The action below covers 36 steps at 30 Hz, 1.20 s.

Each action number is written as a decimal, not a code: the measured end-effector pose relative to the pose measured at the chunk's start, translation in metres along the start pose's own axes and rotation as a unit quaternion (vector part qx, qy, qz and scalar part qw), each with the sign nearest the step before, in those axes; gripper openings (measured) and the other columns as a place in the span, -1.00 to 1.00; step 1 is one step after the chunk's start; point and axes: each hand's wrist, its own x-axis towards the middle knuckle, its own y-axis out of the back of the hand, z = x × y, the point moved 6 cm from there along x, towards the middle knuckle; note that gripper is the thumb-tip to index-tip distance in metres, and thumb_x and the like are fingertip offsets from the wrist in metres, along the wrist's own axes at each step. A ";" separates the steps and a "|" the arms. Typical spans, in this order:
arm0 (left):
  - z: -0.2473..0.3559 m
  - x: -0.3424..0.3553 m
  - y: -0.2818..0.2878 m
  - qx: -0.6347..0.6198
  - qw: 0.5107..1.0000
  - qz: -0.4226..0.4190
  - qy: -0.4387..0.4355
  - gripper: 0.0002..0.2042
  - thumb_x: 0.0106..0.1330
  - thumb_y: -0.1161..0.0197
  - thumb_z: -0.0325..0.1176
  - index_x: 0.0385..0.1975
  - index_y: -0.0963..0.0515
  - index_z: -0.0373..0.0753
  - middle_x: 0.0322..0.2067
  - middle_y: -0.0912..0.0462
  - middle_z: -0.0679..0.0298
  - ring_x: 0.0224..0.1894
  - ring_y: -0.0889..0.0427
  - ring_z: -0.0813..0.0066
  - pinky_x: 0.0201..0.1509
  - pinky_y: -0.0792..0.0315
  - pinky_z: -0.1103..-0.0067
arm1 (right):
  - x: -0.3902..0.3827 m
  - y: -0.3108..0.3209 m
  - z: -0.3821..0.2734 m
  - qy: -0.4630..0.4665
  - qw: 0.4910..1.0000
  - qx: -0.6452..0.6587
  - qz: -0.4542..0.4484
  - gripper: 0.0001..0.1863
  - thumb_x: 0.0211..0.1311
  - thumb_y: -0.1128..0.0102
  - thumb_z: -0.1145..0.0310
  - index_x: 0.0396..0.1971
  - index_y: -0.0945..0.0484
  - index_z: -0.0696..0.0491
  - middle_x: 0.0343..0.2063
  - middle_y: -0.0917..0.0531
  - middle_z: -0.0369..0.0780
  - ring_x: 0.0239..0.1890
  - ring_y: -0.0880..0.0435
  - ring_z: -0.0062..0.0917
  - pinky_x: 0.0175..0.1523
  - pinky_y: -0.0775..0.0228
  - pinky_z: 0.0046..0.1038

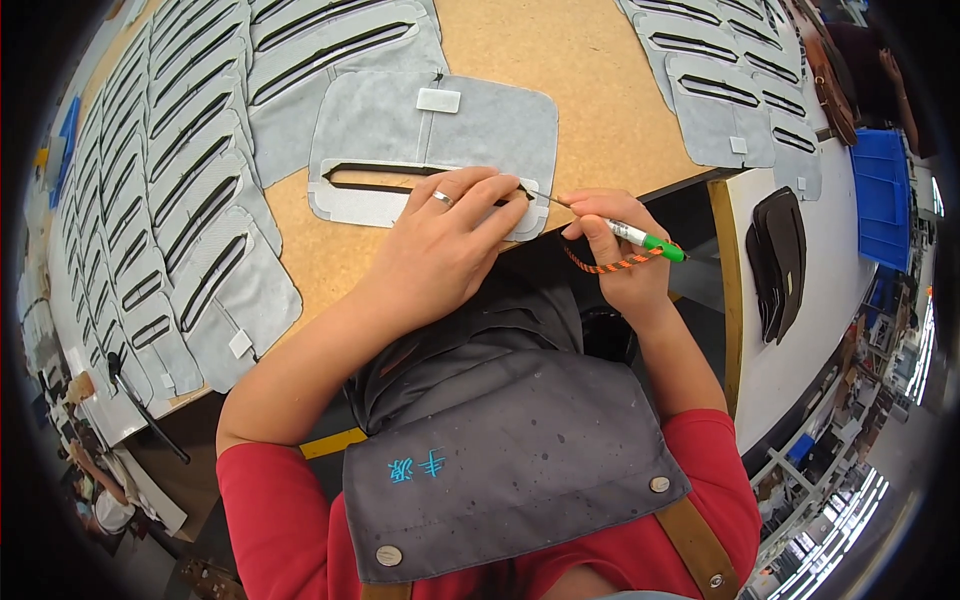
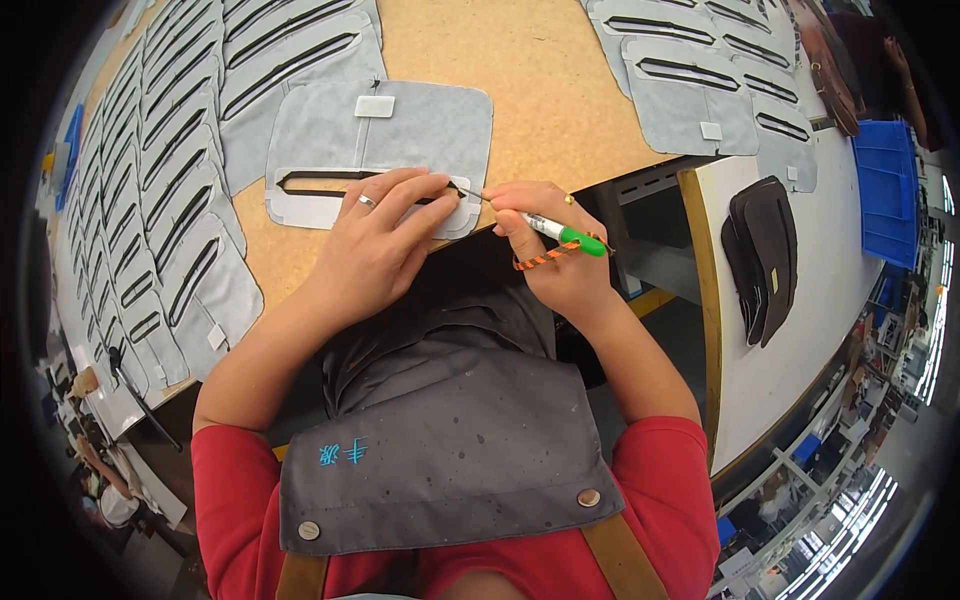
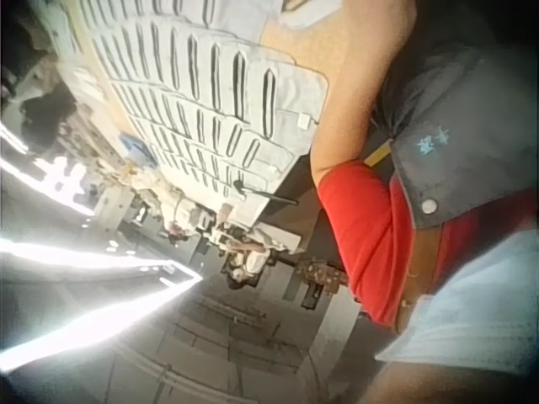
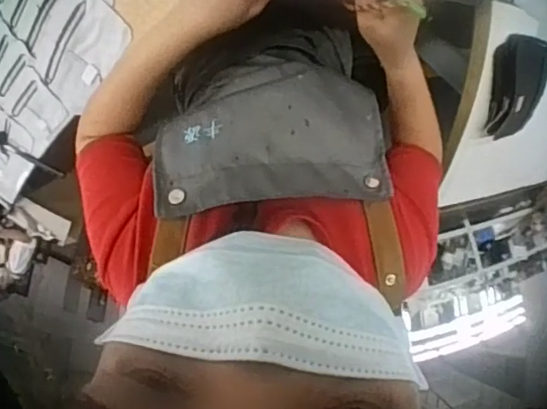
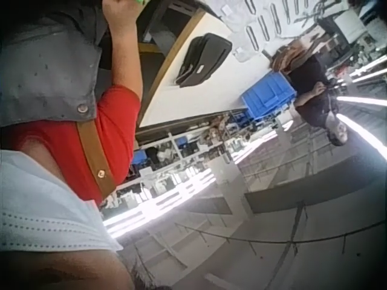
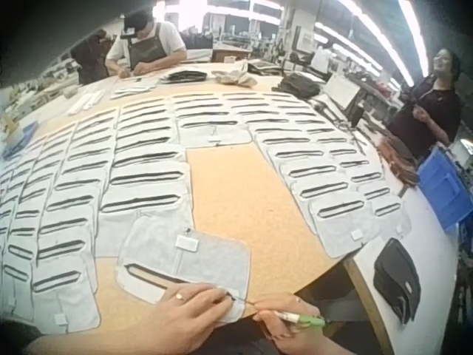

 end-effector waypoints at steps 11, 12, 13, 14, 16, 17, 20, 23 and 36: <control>0.001 0.000 -0.003 0.028 0.999 -0.015 0.014 -0.57 0.02 -0.25 -0.48 -0.03 -0.46 -0.15 -0.04 -0.49 0.33 0.08 -0.43 0.30 0.09 -0.26 0.43 | 0.012 -0.011 -0.023 0.132 0.968 -0.194 -0.086 -0.90 0.09 -0.23 0.54 -0.38 -0.52 0.15 -0.36 -0.65 -0.13 -0.38 -0.66 -0.34 -0.30 -0.49 -0.51; 0.001 0.000 -0.002 0.027 0.999 -0.015 0.015 -0.57 0.02 -0.25 -0.48 -0.03 -0.46 -0.15 -0.04 -0.49 0.33 0.08 -0.43 0.30 0.09 -0.26 0.43 | 0.012 -0.013 -0.026 0.144 0.959 -0.222 -0.102 -0.90 0.07 -0.24 0.54 -0.39 -0.52 0.14 -0.38 -0.65 -0.13 -0.40 -0.66 -0.32 -0.31 -0.49 -0.51; 0.001 0.000 -0.001 0.030 0.999 -0.016 0.017 -0.57 0.02 -0.25 -0.48 -0.02 -0.46 -0.15 -0.04 -0.49 0.32 0.08 -0.43 0.30 0.09 -0.26 0.43 | 0.015 -0.012 -0.026 0.144 0.959 -0.222 -0.103 -0.90 0.07 -0.24 0.54 -0.39 -0.52 0.14 -0.38 -0.65 -0.13 -0.40 -0.66 -0.32 -0.31 -0.49 -0.51; 0.001 -0.001 -0.001 0.032 0.999 -0.018 0.019 -0.57 0.02 -0.25 -0.48 -0.02 -0.46 -0.16 -0.04 -0.50 0.32 0.08 -0.43 0.30 0.09 -0.25 0.43 | 0.019 -0.009 -0.025 0.133 0.962 -0.212 -0.104 -0.92 0.10 -0.23 0.53 -0.38 -0.53 0.13 -0.41 -0.65 -0.17 -0.44 -0.65 -0.40 -0.36 -0.46 -0.53; 0.001 0.000 -0.001 0.033 0.999 -0.020 0.022 -0.57 0.02 -0.25 -0.48 -0.02 -0.46 -0.16 -0.04 -0.50 0.32 0.08 -0.43 0.30 0.09 -0.25 0.43 | 0.024 -0.004 -0.020 0.124 0.966 -0.200 -0.107 -0.94 0.13 -0.22 0.52 -0.38 -0.54 0.12 -0.45 -0.65 -0.20 -0.47 -0.65 -0.47 -0.41 -0.44 -0.54; 0.001 0.000 -0.001 0.032 0.999 -0.022 0.023 -0.57 0.02 -0.25 -0.48 -0.02 -0.45 -0.16 -0.03 -0.49 0.32 0.08 -0.43 0.31 0.09 -0.25 0.43 | 0.027 0.002 -0.006 0.015 0.988 -0.124 -0.093 -0.96 0.17 -0.20 0.50 -0.38 -0.54 0.12 -0.49 -0.63 -0.24 -0.51 -0.61 -0.56 -0.45 -0.40 -0.57; 0.000 0.000 -0.003 0.022 0.999 -0.025 0.028 -0.57 0.02 -0.24 -0.49 -0.02 -0.45 -0.17 -0.04 -0.49 0.32 0.08 -0.43 0.31 0.10 -0.24 0.42 | 0.027 0.008 0.012 -0.100 0.992 -0.031 -0.071 -0.91 0.26 -0.12 0.44 -0.37 -0.55 0.14 -0.57 -0.59 -0.32 -0.58 -0.51 -0.73 -0.52 -0.31 -0.65; 0.000 -0.001 -0.003 0.013 0.999 -0.023 0.036 -0.56 0.02 -0.22 -0.52 -0.01 -0.45 -0.17 -0.03 -0.49 0.32 0.09 -0.42 0.30 0.11 -0.23 0.42 | 0.028 0.011 0.019 -0.154 0.984 0.065 -0.061 -0.86 0.31 -0.02 0.44 -0.35 -0.51 0.21 -0.34 -0.64 -0.13 -0.56 -0.54 -0.67 -0.43 -0.40 -0.63; -0.003 0.006 -0.003 0.026 0.993 -0.033 0.109 -0.55 0.11 -0.07 -0.53 0.07 -0.37 -0.18 -0.01 -0.39 0.28 0.06 -0.37 0.30 0.11 -0.15 0.39 | 0.024 0.010 0.015 -0.139 0.988 0.056 -0.030 -0.84 0.32 -0.03 0.40 -0.34 -0.51 0.19 -0.38 -0.63 -0.18 -0.56 -0.53 -0.69 -0.43 -0.40 -0.63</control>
